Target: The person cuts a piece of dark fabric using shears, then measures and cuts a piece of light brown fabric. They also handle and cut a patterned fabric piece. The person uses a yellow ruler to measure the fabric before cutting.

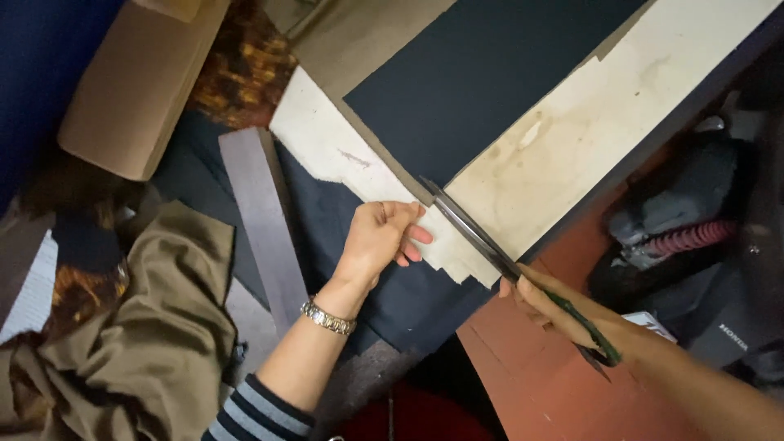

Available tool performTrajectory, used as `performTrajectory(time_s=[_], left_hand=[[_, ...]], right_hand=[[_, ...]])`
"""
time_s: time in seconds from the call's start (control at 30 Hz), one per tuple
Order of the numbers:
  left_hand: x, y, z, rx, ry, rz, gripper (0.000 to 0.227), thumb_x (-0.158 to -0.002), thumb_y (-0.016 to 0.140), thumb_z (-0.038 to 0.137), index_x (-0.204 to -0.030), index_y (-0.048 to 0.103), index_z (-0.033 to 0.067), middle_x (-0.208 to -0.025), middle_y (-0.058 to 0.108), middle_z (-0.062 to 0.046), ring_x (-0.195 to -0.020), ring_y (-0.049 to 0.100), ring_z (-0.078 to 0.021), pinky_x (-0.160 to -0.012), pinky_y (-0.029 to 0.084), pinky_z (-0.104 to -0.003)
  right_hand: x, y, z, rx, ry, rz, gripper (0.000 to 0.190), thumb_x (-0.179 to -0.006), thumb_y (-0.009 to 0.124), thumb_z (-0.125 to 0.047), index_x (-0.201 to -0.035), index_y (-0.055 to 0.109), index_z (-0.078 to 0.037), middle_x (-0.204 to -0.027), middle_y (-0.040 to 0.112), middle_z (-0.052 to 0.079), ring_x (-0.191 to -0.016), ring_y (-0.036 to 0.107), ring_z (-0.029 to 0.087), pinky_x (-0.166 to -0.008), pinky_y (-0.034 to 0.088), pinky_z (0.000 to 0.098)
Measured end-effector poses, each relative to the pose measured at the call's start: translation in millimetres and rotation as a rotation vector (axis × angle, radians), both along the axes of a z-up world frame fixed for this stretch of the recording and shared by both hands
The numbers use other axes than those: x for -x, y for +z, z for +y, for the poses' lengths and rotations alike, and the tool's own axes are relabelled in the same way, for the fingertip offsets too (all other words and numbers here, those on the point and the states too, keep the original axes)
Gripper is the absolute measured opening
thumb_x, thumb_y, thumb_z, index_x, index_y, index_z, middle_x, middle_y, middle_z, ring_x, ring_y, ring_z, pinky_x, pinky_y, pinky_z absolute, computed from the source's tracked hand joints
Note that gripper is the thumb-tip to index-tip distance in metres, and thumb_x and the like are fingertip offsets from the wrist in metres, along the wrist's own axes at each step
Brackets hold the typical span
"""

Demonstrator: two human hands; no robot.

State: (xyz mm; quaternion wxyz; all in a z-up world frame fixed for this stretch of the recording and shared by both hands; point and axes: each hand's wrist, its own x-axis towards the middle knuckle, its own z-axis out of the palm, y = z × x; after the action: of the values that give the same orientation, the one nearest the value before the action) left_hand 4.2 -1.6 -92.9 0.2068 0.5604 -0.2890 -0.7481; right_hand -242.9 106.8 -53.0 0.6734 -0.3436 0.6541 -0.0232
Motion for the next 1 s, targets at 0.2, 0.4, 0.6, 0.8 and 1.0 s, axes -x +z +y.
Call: performTrajectory(time_s=[0.2,0.4,0.6,0.8,1.0], left_hand=[[0.9,-2.0,-0.9,-0.003,0.010,-0.007,0.030,-0.097,0.051,0.023,-0.096,0.066,-0.0030,-0.067,0.071,-0.014,-0.042,0.058,-0.0153,-0.034,0.041,-0.022],[8.5,-13.4,-0.5,0.029,0.081,-0.006,0.031,-0.095,0.053,0.025,-0.090,0.065,-0.0037,-0.065,0.069,-0.013,-0.040,0.056,-0.0144,-0.032,0.042,-0.022],[8.3,-2.5,-2.1,0.015,0.075,-0.025,0.030,-0.096,0.055,0.024,-0.086,0.064,-0.0025,-0.064,0.068,-0.012,-0.041,0.057,-0.0150,-0.034,0.044,-0.023],[12.2,-0.1,-5.3,-0.017,0.089,-0.054,0.026,-0.093,0.061,0.023,-0.083,0.064,0.0001,-0.063,0.068,-0.011,-0.040,0.056,-0.0149,-0.033,0.042,-0.022],[17.7,0.8,-8.8,-0.041,0.093,-0.071,0.022,-0.091,0.063,0.020,-0.081,0.063,0.0002,-0.061,0.066,-0.011,-0.039,0.055,-0.0154,-0.033,0.040,-0.023]], right_hand=[[-14.6,24.0,-7.6,-0.012,-0.008,0.009,0.046,-0.090,0.038,-0.051,-0.104,0.065,-0.017,-0.071,0.030,-0.001,-0.067,0.037,0.014,-0.071,0.034,0.0271],[-11.3,18.0,-8.9,-0.007,0.069,0.079,0.051,-0.087,0.035,-0.053,-0.108,0.067,-0.019,-0.074,0.036,-0.001,-0.070,0.042,0.013,-0.070,0.038,0.0266],[-28.7,43.2,-27.4,-0.037,0.056,0.098,0.047,-0.092,0.037,-0.045,-0.120,0.068,-0.024,-0.077,0.034,-0.001,-0.071,0.036,0.012,-0.068,0.033,0.0242],[-12.7,14.1,-22.1,0.069,0.095,-0.020,0.040,-0.093,0.039,-0.046,-0.105,0.063,-0.015,-0.065,0.032,-0.002,-0.058,0.034,0.011,-0.054,0.030,0.0256],[-37.6,51.4,-38.5,0.180,0.115,-0.045,0.064,-0.092,0.037,-0.044,-0.153,0.040,-0.027,-0.061,0.028,-0.009,-0.053,0.030,0.007,-0.053,0.029,0.0215]])
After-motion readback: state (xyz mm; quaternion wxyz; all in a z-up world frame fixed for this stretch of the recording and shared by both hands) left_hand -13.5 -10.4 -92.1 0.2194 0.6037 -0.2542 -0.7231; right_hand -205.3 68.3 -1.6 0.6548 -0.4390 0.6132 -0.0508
